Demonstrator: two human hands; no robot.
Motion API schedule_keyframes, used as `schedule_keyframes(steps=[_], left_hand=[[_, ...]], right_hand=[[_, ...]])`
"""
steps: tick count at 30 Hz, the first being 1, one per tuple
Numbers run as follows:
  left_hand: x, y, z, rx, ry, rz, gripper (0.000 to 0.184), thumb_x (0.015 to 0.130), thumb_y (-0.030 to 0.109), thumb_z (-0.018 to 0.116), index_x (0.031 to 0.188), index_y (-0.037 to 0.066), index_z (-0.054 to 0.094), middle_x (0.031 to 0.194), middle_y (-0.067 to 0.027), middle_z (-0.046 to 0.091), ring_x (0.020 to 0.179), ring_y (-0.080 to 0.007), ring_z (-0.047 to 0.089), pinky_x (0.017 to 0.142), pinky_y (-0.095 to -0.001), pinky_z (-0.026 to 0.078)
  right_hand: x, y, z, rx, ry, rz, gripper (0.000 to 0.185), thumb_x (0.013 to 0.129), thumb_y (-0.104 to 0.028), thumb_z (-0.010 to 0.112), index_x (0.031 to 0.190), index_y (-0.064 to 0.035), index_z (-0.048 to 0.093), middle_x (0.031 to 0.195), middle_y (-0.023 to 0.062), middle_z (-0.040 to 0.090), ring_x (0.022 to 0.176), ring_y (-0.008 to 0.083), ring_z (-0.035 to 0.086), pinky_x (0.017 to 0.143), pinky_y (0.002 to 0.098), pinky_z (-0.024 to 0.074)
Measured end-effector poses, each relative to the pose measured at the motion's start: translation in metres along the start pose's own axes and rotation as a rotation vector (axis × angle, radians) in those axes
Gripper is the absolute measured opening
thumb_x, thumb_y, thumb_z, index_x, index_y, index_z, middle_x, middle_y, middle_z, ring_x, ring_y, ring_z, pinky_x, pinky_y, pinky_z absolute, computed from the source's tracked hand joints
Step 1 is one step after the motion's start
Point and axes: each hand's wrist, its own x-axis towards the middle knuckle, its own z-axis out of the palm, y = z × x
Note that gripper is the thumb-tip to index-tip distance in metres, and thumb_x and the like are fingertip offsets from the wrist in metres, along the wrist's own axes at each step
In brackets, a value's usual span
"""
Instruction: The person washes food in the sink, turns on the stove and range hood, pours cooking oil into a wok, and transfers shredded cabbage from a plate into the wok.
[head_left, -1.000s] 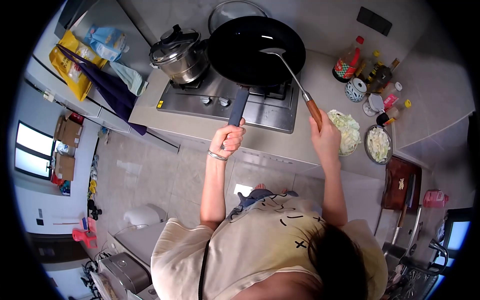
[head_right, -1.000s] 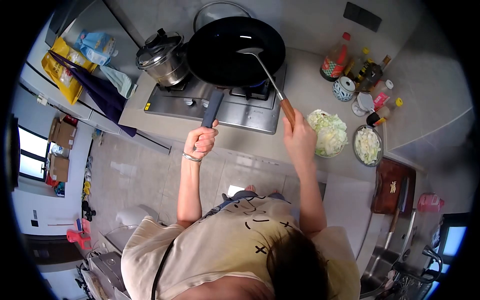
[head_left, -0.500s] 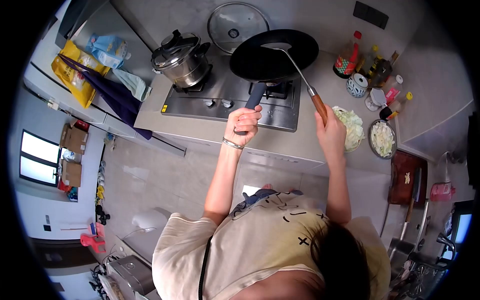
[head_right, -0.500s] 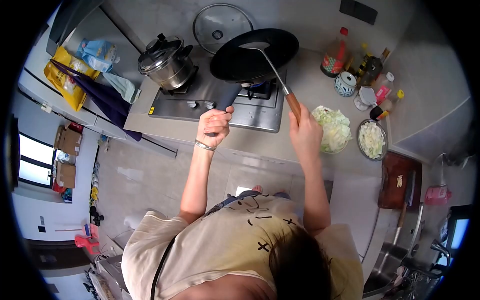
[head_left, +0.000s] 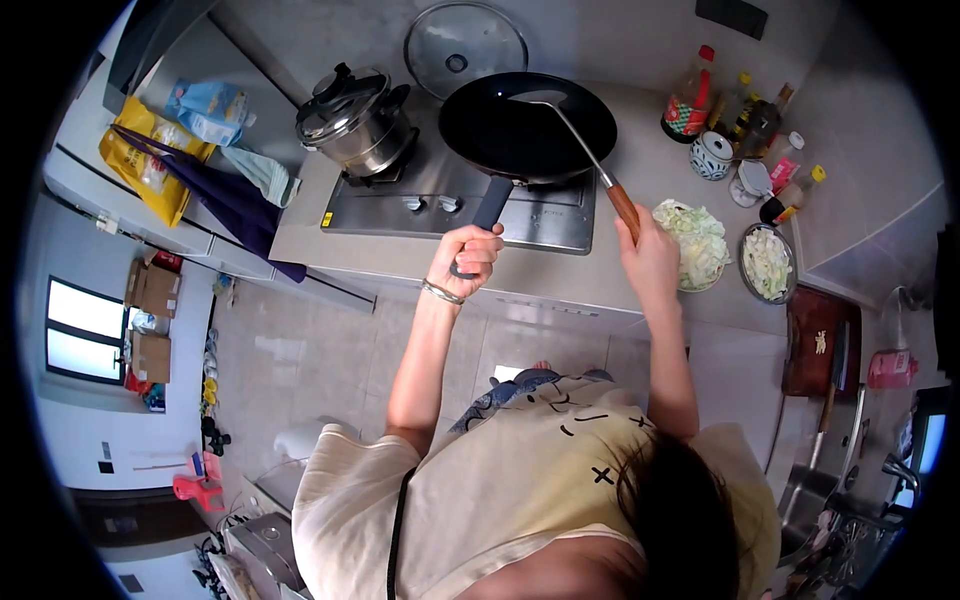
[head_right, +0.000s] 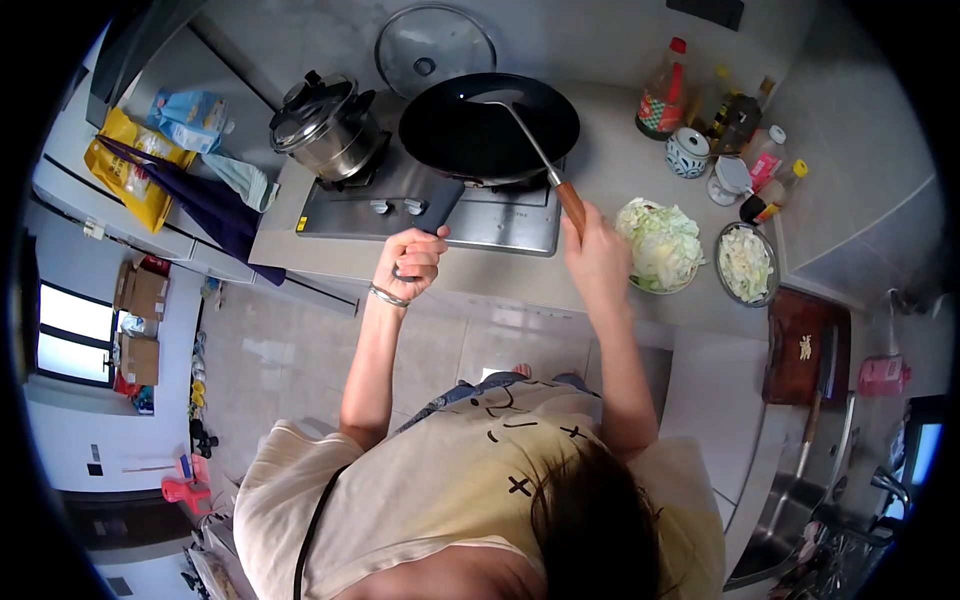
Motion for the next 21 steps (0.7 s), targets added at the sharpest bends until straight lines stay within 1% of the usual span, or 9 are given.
schedule_keyframes(steps=[1,4,7,10,13,16,19,21], left_hand=[[0.003,0.0,-0.005,0.049,-0.021,0.001,0.018,0.082,0.001,0.037,0.096,-0.009,0.043,0.055,0.0002,0.034,0.035,-0.006,0.034,0.027,-0.0179,0.031],[0.009,0.001,-0.015,-0.008,-0.021,0.014,0.017,0.081,0.0,0.037,0.095,-0.009,0.042,0.055,0.0,0.034,0.035,-0.0061,0.034,0.027,-0.0183,0.031],[0.016,0.002,-0.021,-0.043,0.004,0.006,0.012,0.081,-0.001,0.039,0.091,-0.005,0.044,0.053,0.0013,0.035,0.034,-0.0044,0.03,0.027,-0.0177,0.029],[0.023,0.002,-0.034,-0.075,-0.06,0.013,0.017,0.082,-0.001,0.036,0.096,-0.008,0.044,0.055,-0.0003,0.035,0.034,-0.0065,0.032,0.026,-0.0187,0.03],[0.026,-0.002,-0.044,-0.021,-0.02,0.041,0.017,0.082,0.0,0.038,0.097,-0.007,0.044,0.055,0.0002,0.035,0.033,-0.0056,0.031,0.026,-0.018,0.028],[0.026,-0.004,-0.051,0.086,0.029,0.085,0.016,0.082,0.0,0.04,0.097,-0.005,0.045,0.055,0.0007,0.034,0.033,-0.0044,0.03,0.026,-0.0173,0.027],[0.029,-0.004,-0.049,0.161,0.033,0.089,0.016,0.083,0.001,0.042,0.098,-0.003,0.046,0.054,0.0018,0.031,0.035,-0.0029,0.031,0.027,-0.0164,0.026],[0.028,-0.007,-0.042,0.3,0.147,0.128,0.017,0.083,0.001,0.044,0.099,-0.002,0.046,0.057,0.0001,0.037,0.035,-0.0031,0.031,0.027,-0.0168,0.027]], right_hand=[[0.0,0.0,0.002,-0.006,-0.014,0.007,0.028,0.082,-0.021,0.054,0.101,-0.0012,0.054,0.076,0.0198,0.06,0.063,0.0358,0.059,0.057,0.0424,0.0465],[-0.002,-0.003,0.005,0.015,-0.037,0.028,0.028,0.082,-0.021,0.054,0.102,-0.0008,0.054,0.077,0.02,0.061,0.063,0.0356,0.059,0.057,0.0426,0.0467],[-0.002,-0.003,0.01,0.029,-0.045,0.003,0.032,0.082,-0.02,0.053,0.107,0.0003,0.051,0.077,0.0206,0.061,0.064,0.0355,0.06,0.058,0.0431,0.0469],[-0.002,-0.005,0.016,0.058,-0.042,-0.019,0.038,0.083,-0.017,0.052,0.117,-0.0015,0.046,0.08,0.0212,0.06,0.065,0.0353,0.06,0.059,0.0432,0.047],[0.0,-0.014,0.018,0.153,-0.069,0.01,0.042,0.083,-0.014,0.05,0.124,-0.0098,0.042,0.083,0.0207,0.059,0.066,0.0357,0.059,0.06,0.0422,0.0474],[0.001,-0.016,0.026,0.152,-0.152,0.023,0.045,0.083,-0.013,0.049,0.127,-0.0183,0.04,0.085,0.0183,0.058,0.07,0.0352,0.058,0.064,0.0414,0.0468],[0.003,-0.017,0.034,0.245,-0.271,0.063,0.047,0.084,-0.011,0.047,0.129,-0.0211,0.037,0.088,0.0171,0.057,0.078,0.0331,0.058,0.071,0.0394,0.0455],[0.001,-0.013,0.052,0.411,-0.298,0.12,0.046,0.084,-0.011,0.045,0.128,-0.0198,0.037,0.092,0.0168,0.056,0.084,0.032,0.057,0.075,0.0383,0.0439]])
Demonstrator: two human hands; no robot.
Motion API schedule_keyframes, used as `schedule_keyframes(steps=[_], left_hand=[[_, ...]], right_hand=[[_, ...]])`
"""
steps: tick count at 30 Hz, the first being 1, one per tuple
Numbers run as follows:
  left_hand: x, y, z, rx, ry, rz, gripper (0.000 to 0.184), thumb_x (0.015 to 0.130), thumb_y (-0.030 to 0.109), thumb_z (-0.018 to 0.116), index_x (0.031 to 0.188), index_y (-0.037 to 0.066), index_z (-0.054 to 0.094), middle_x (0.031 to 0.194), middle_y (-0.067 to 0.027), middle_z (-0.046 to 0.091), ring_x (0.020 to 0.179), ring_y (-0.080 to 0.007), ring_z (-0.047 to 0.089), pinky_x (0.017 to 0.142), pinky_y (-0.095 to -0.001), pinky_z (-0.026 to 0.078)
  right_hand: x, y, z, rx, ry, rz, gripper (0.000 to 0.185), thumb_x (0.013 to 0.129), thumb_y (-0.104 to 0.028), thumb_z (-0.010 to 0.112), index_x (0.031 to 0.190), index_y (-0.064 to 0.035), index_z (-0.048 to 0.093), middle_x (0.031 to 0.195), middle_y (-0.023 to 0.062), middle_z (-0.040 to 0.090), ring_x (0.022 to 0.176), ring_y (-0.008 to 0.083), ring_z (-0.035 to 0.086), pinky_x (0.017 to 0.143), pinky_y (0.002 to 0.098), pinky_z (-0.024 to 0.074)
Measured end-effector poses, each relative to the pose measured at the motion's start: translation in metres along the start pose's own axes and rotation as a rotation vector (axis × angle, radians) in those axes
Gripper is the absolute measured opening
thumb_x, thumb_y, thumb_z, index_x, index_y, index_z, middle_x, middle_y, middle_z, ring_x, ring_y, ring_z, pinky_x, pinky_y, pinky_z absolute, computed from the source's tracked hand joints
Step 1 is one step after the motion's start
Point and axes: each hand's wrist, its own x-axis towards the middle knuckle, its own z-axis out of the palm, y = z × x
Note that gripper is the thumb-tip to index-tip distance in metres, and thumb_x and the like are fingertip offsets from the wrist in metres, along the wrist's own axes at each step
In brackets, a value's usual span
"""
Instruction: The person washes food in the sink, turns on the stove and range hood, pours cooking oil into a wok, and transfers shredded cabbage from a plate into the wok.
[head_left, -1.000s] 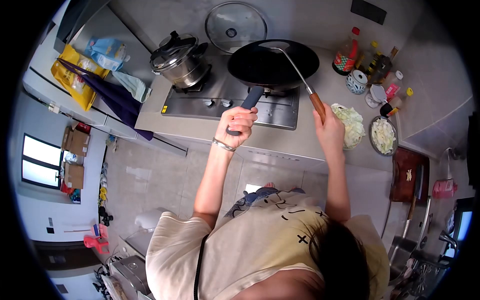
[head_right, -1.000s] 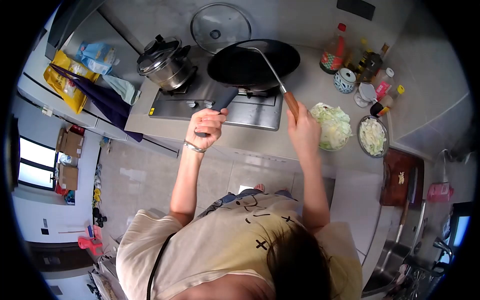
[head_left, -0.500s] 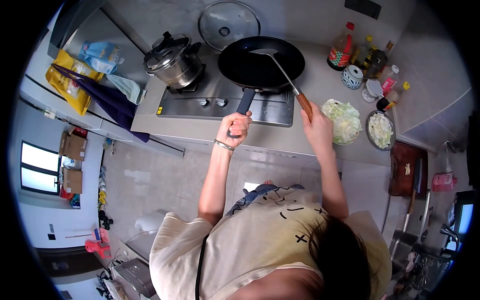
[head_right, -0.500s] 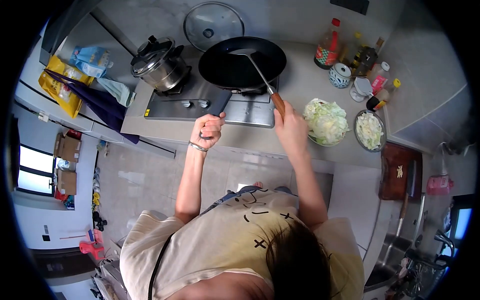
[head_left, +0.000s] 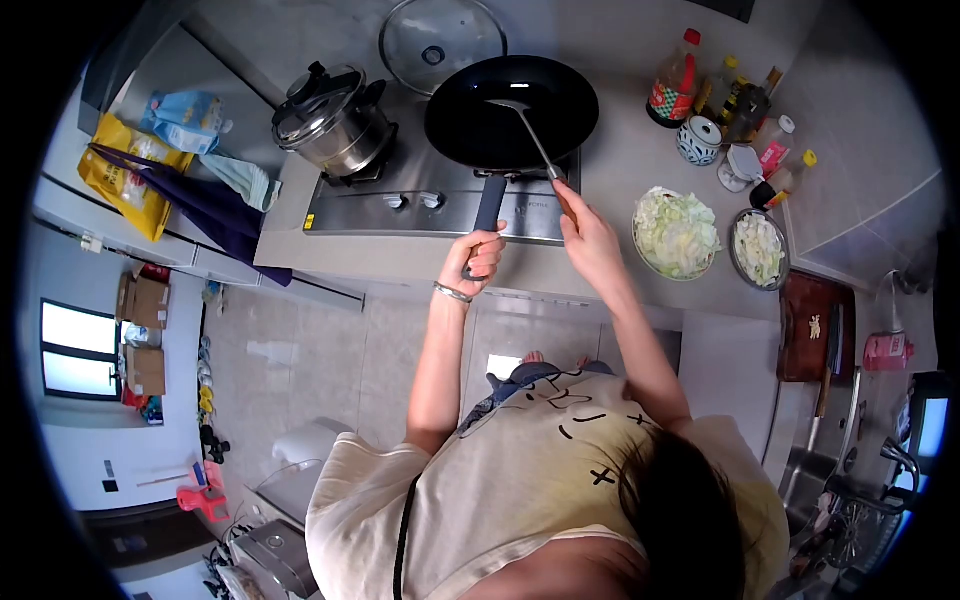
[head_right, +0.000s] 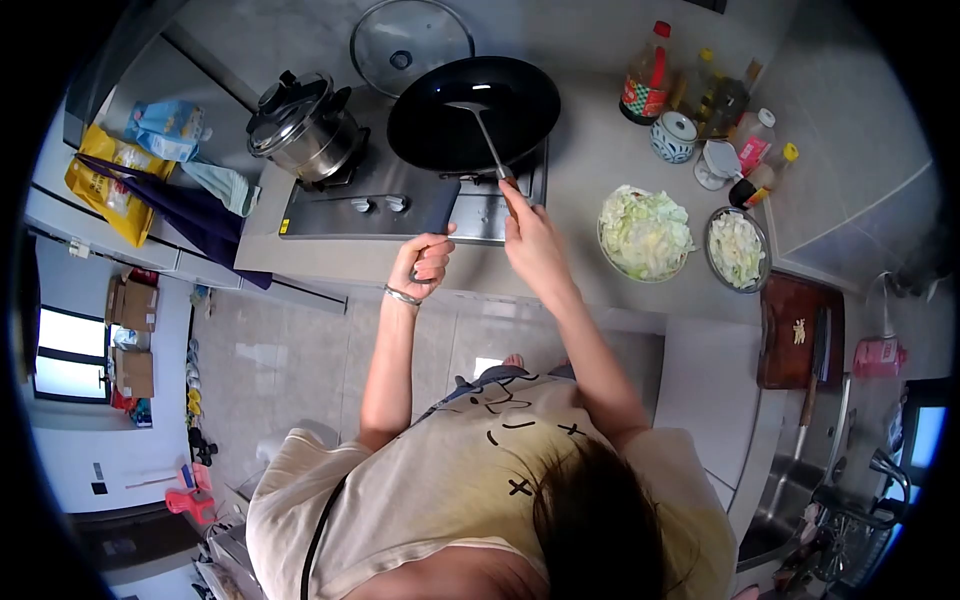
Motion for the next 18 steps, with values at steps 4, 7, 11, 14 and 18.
schedule_keyframes(steps=[4,7,11,14,18], left_hand=[[-0.003,-0.015,0.037,0.619,0.402,0.378,0.034,0.081,0.007,0.053,0.114,0.003,0.044,0.078,-0.0093,0.056,0.044,-0.0088,0.047,0.032,-0.0165,0.033],[-0.002,-0.014,0.033,0.921,0.415,0.454,0.036,0.086,0.029,0.052,0.114,0.007,0.049,0.085,-0.0086,0.058,0.059,-0.012,0.057,0.038,-0.0193,0.041],[0.001,-0.011,0.042,1.079,0.523,0.364,0.058,0.085,0.054,0.041,0.093,0.001,0.06,0.08,-0.0082,0.058,0.062,-0.0115,0.055,0.041,-0.0241,0.046],[0.002,-0.008,0.049,1.199,0.564,0.287,0.061,0.082,0.056,0.045,0.08,-0.002,0.062,0.069,-0.0057,0.057,0.065,-0.0118,0.054,0.05,-0.022,0.044],[0.001,-0.009,0.051,1.194,0.566,0.279,0.051,0.08,0.052,0.054,0.076,0.001,0.061,0.068,-0.0015,0.055,0.065,-0.0089,0.05,0.059,-0.0212,0.039]], right_hand=[[0.003,-0.003,0.026,0.34,-0.073,0.164,0.039,0.085,-0.011,0.044,0.123,-0.0156,0.04,0.102,0.0183,0.053,0.092,0.032,0.054,0.08,0.0366,0.0421],[0.001,-0.008,0.048,0.4,-0.08,0.168,0.035,0.084,-0.012,0.045,0.119,-0.0126,0.041,0.108,0.0204,0.051,0.095,0.0344,0.053,0.081,0.0376,0.0419],[-0.014,-0.029,0.058,0.264,0.004,0.063,0.028,0.084,-0.008,0.045,0.11,-0.0082,0.037,0.097,0.0214,0.051,0.081,0.0378,0.058,0.07,0.0434,0.0455],[-0.021,-0.035,0.073,0.287,0.061,0.046,0.021,0.083,-0.009,0.047,0.1,-0.0056,0.034,0.092,0.0215,0.05,0.073,0.0412,0.055,0.063,0.0471,0.0437],[-0.031,-0.041,0.084,0.34,0.111,0.044,0.019,0.082,-0.01,0.047,0.095,-0.0049,0.034,0.09,0.0203,0.049,0.072,0.0406,0.054,0.061,0.0477,0.0424]])
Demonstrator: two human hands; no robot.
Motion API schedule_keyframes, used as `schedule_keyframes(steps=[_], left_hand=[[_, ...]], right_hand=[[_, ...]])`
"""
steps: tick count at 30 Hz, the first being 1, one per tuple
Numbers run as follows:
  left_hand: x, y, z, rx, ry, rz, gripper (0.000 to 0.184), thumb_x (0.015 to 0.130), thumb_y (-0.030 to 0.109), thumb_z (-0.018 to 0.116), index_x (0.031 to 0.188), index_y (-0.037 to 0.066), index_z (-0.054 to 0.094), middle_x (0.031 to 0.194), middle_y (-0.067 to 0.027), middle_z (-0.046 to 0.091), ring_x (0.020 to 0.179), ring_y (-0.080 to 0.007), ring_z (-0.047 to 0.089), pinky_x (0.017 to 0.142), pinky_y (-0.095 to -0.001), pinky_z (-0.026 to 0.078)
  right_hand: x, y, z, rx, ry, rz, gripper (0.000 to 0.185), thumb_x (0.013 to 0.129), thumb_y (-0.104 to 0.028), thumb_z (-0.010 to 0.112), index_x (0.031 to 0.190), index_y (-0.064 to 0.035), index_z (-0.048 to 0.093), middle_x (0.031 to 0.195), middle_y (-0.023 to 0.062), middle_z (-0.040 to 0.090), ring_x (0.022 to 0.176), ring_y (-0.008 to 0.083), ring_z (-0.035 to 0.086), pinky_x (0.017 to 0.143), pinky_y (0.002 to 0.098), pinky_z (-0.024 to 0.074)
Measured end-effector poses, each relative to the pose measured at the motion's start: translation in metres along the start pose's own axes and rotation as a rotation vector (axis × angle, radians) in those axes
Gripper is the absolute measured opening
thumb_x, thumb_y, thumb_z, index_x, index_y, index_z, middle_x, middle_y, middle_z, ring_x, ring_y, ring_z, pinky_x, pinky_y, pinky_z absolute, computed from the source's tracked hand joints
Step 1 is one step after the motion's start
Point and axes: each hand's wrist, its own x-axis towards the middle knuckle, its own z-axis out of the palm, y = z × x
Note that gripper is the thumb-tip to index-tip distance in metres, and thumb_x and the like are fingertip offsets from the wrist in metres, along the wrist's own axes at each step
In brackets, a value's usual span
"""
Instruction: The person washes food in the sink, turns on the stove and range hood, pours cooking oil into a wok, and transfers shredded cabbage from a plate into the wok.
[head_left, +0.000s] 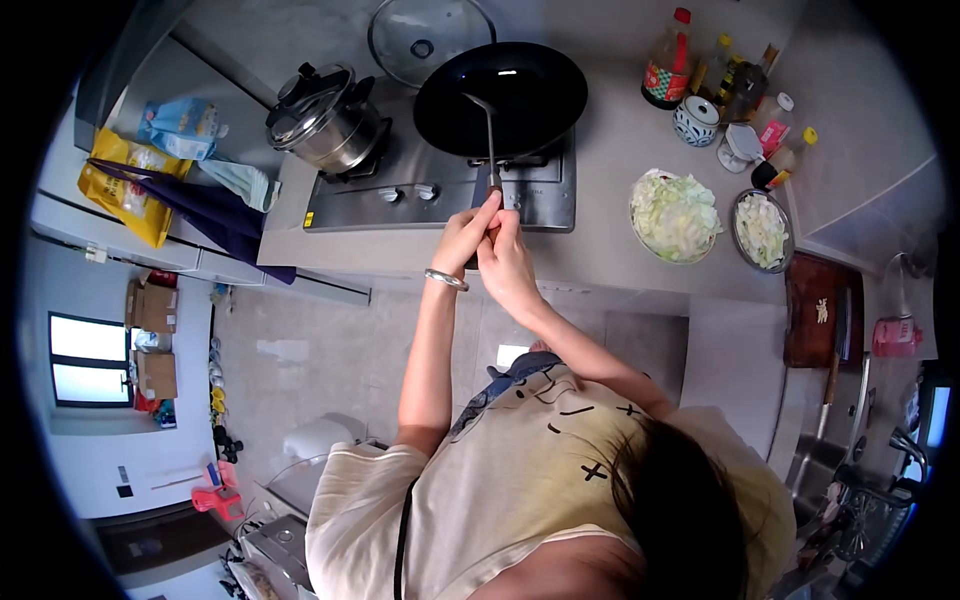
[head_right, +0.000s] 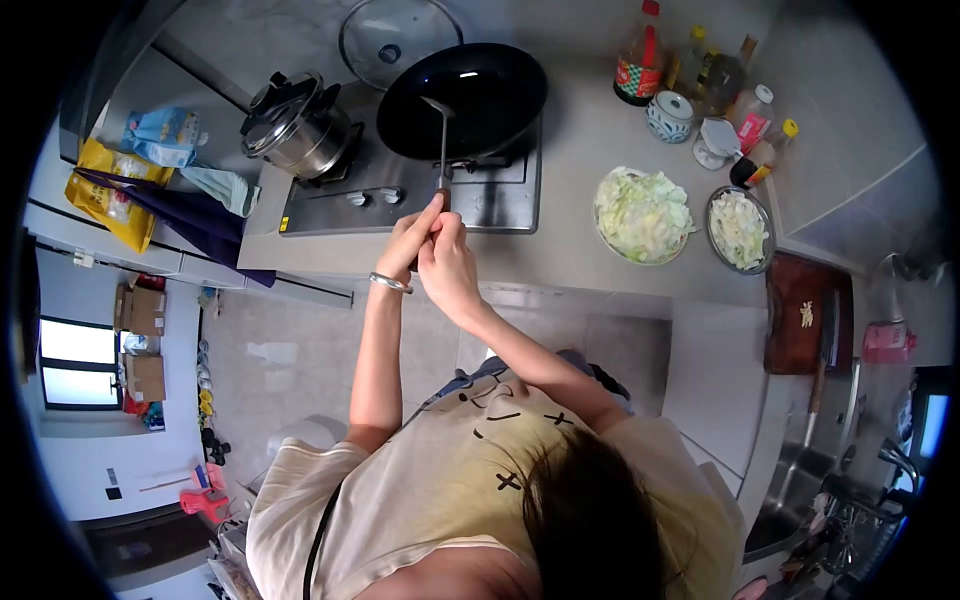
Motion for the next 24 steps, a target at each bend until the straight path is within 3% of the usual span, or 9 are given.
schedule_keyframes(steps=[4,8,13,18,24], left_hand=[[0.005,-0.002,-0.005,-0.12,-0.075,-0.063,0.046,0.08,0.049,0.055,0.073,0.004,0.059,0.068,0.0007,0.053,0.062,-0.0076,0.046,0.055,-0.0214,0.036],[0.006,-0.003,-0.004,-0.098,-0.052,-0.066,0.043,0.081,0.044,0.057,0.056,0.009,0.049,0.057,0.0042,0.044,0.054,-0.006,0.037,0.048,-0.0225,0.029],[-0.002,0.003,-0.003,-0.241,-0.155,-0.087,0.028,0.084,0.031,0.056,0.067,0.009,0.053,0.058,0.0054,0.045,0.052,-0.0033,0.038,0.045,-0.0205,0.03],[0.004,-0.009,-0.012,-0.247,-0.136,-0.068,0.022,0.086,0.027,0.054,0.078,0.007,0.055,0.065,0.0039,0.048,0.056,-0.0041,0.041,0.048,-0.0195,0.032],[-0.001,-0.01,-0.004,-0.302,-0.058,0.006,0.022,0.086,0.027,0.053,0.078,0.006,0.053,0.068,0.0008,0.052,0.061,-0.007,0.049,0.052,-0.0203,0.038]], right_hand=[[-0.002,-0.005,0.003,0.02,-0.011,0.006,0.019,0.081,-0.011,0.047,0.093,-0.0052,0.033,0.083,0.0173,0.051,0.071,0.0361,0.055,0.061,0.0442,0.0426],[-0.007,-0.01,-0.001,-0.003,-0.009,0.002,0.022,0.079,-0.013,0.049,0.092,-0.0051,0.033,0.083,0.017,0.051,0.072,0.0346,0.055,0.061,0.0426,0.043],[-0.011,-0.006,-0.002,-0.04,-0.017,-0.079,0.021,0.075,-0.009,0.046,0.09,-0.0053,0.032,0.083,0.0168,0.047,0.07,0.0365,0.052,0.061,0.0463,0.041],[-0.013,0.0,-0.007,-0.009,-0.098,-0.164,0.025,0.079,-0.017,0.05,0.094,-0.0064,0.033,0.086,0.018,0.047,0.07,0.036,0.053,0.058,0.0452,0.0437],[-0.02,0.001,-0.029,0.146,-0.224,-0.215,0.017,0.087,-0.016,0.048,0.098,-0.0048,0.045,0.098,0.0151,0.051,0.079,0.0277,0.057,0.066,0.0345,0.0465]])
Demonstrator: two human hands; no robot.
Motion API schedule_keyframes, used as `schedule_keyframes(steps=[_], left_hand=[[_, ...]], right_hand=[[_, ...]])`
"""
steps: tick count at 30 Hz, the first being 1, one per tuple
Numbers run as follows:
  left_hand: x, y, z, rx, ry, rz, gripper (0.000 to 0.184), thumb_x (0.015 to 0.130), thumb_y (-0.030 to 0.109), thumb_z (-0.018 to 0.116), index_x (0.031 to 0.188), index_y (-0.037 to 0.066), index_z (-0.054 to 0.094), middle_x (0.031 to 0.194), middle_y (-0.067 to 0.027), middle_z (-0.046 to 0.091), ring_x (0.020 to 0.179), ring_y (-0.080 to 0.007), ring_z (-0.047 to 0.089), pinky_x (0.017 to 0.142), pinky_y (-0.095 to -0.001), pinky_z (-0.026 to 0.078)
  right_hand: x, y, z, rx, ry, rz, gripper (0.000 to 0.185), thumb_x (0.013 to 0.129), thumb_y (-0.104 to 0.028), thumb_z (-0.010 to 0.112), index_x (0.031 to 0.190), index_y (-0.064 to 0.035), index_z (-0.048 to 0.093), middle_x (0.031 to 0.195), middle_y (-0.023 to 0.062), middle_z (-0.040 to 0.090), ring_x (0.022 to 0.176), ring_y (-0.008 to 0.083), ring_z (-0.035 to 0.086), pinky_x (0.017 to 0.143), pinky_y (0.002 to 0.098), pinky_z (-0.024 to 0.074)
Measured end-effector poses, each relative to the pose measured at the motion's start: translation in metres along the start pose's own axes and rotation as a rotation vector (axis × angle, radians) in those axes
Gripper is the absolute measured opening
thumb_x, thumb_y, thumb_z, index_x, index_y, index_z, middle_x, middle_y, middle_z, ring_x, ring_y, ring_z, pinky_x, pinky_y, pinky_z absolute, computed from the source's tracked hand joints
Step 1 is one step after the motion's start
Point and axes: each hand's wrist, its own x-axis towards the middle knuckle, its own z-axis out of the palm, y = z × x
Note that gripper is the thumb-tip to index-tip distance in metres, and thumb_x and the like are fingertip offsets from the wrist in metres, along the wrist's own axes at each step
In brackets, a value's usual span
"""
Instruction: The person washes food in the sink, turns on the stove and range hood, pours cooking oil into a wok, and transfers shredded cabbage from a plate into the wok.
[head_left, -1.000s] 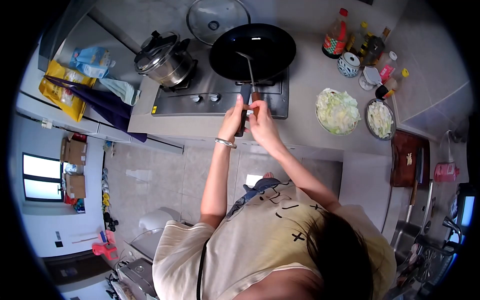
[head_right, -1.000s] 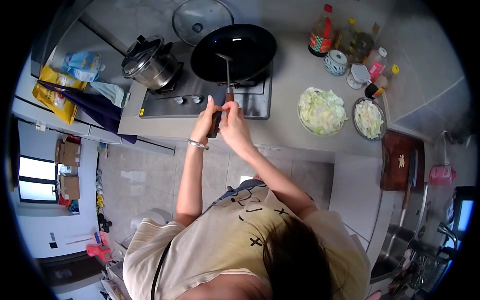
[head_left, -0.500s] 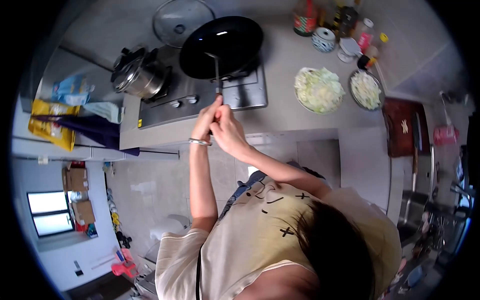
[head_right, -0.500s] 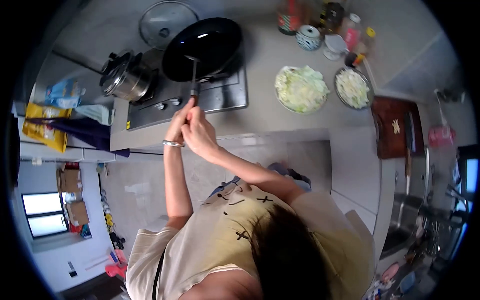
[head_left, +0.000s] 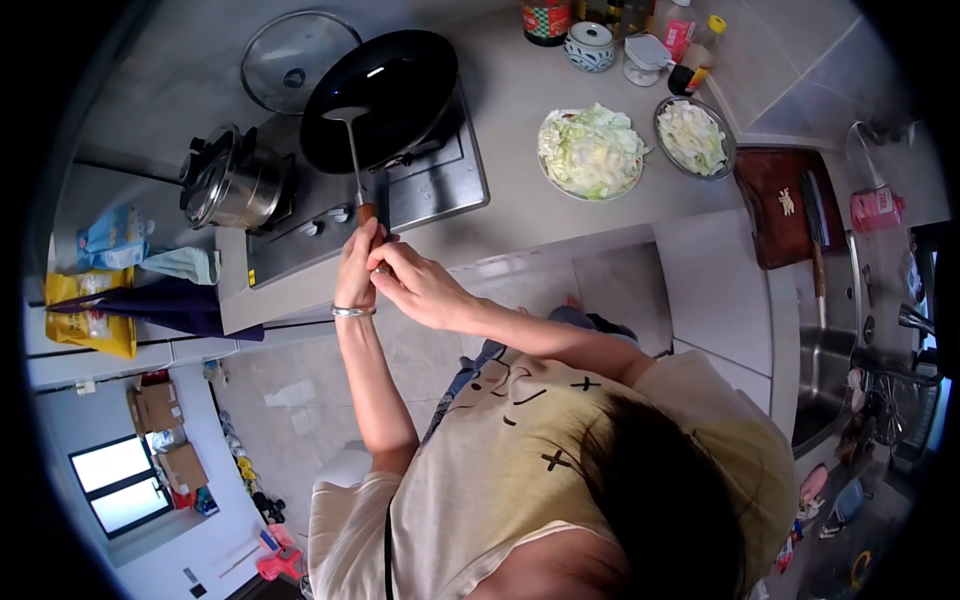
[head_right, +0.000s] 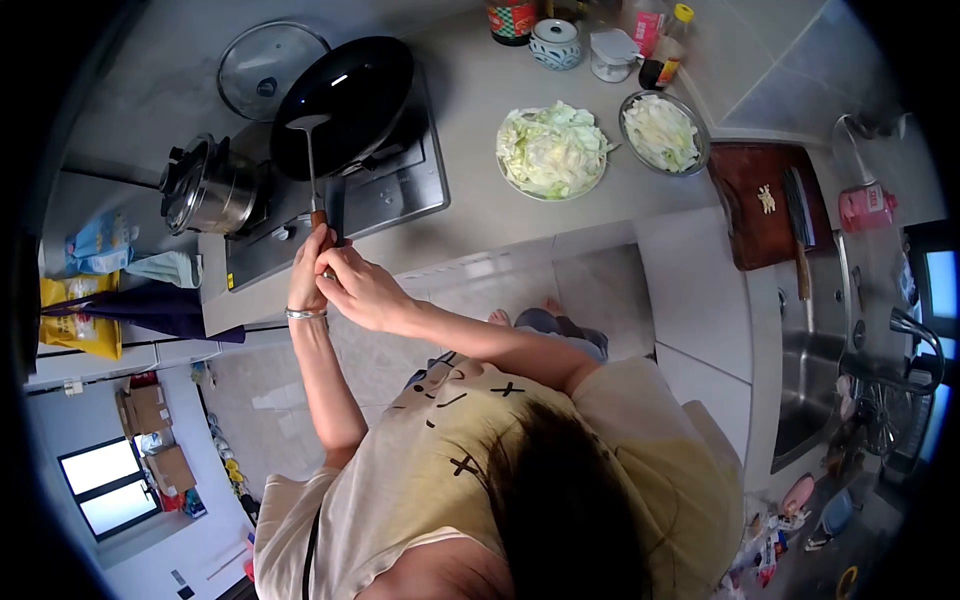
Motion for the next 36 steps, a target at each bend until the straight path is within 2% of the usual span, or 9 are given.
schedule_keyframes(steps=[4,6,7,12,15,19,25,28,36], left_hand=[[0.001,-0.002,-0.003,0.107,0.007,0.005,0.024,0.086,0.028,0.053,0.078,0.005,0.052,0.073,-0.0017,0.052,0.072,-0.012,0.054,0.053,-0.0236,0.043],[0.0,-0.001,-0.001,0.116,0.021,0.011,0.024,0.085,0.029,0.054,0.079,0.006,0.052,0.077,-0.0022,0.051,0.076,-0.0127,0.054,0.052,-0.0251,0.044],[0.001,-0.001,-0.002,0.107,0.02,0.011,0.025,0.084,0.029,0.054,0.079,0.005,0.052,0.076,-0.0022,0.051,0.076,-0.0127,0.054,0.052,-0.0252,0.044],[-0.001,-0.001,-0.007,0.092,0.039,-0.011,0.025,0.084,0.03,0.054,0.08,0.005,0.052,0.076,-0.002,0.05,0.076,-0.0129,0.054,0.052,-0.0255,0.044],[0.001,-0.002,-0.008,0.082,0.031,-0.014,0.025,0.084,0.029,0.054,0.08,0.005,0.052,0.077,-0.0016,0.051,0.076,-0.0133,0.054,0.052,-0.0257,0.044],[0.001,-0.003,-0.005,0.074,0.045,0.0,0.025,0.084,0.029,0.054,0.081,0.004,0.053,0.077,-0.0021,0.052,0.074,-0.0135,0.055,0.051,-0.0259,0.044],[0.002,-0.004,-0.01,0.073,0.05,-0.013,0.03,0.085,0.032,0.053,0.083,0.003,0.053,0.077,-0.0049,0.053,0.073,-0.015,0.055,0.051,-0.0263,0.045],[0.0,-0.001,-0.006,0.082,0.056,-0.031,0.03,0.085,0.033,0.052,0.081,0.003,0.053,0.076,-0.006,0.054,0.071,-0.0143,0.054,0.051,-0.0258,0.044],[-0.002,0.0,-0.005,0.092,0.046,-0.024,0.029,0.085,0.035,0.05,0.08,0.006,0.052,0.073,-0.0068,0.056,0.057,-0.0116,0.05,0.05,-0.0237,0.042]], right_hand=[[-0.018,-0.009,-0.043,0.089,0.077,0.111,0.014,0.087,-0.012,0.049,0.098,-0.0044,0.052,0.103,0.0111,0.054,0.082,0.0186,0.058,0.069,0.0275,0.0477],[-0.035,0.028,-0.073,0.09,0.349,0.057,0.007,0.085,-0.01,0.053,0.089,-0.0052,0.055,0.08,0.0063,0.058,0.067,0.0135,0.056,0.059,0.0252,0.0449],[-0.046,0.033,-0.102,0.025,0.468,0.174,0.006,0.084,-0.008,0.053,0.09,-0.0053,0.055,0.08,0.0048,0.057,0.067,0.0124,0.055,0.059,0.0244,0.0442],[-0.104,0.132,-0.231,-0.426,0.946,0.383,0.024,0.084,-0.011,0.051,0.103,0.0015,0.045,0.091,0.0126,0.052,0.077,0.0194,0.054,0.067,0.0303,0.0461],[-0.108,0.145,-0.261,-0.009,0.928,0.633,0.036,0.081,-0.009,0.052,0.112,0.0029,0.037,0.092,0.015,0.051,0.074,0.0214,0.056,0.064,0.0313,0.0502],[-0.093,0.153,-0.271,0.419,0.669,0.663,0.044,0.078,-0.006,0.048,0.116,0.0029,0.028,0.096,0.0187,0.049,0.075,0.0294,0.061,0.065,0.0357,0.0537],[-0.077,0.156,-0.269,0.279,0.687,0.746,0.052,0.075,-0.004,0.046,0.12,0.0031,0.022,0.101,0.0226,0.049,0.078,0.0322,0.061,0.065,0.0375,0.0549],[-0.071,0.159,-0.268,0.222,0.683,0.747,0.046,0.078,-0.004,0.045,0.118,0.0012,0.023,0.102,0.0229,0.049,0.069,0.0292,0.062,0.056,0.0347,0.0547],[-0.071,0.171,-0.28,0.265,0.528,0.757,0.036,0.081,-0.007,0.043,0.115,0.0047,0.036,0.093,0.0182,0.055,0.068,0.0261,0.062,0.06,0.0336,0.0545]])
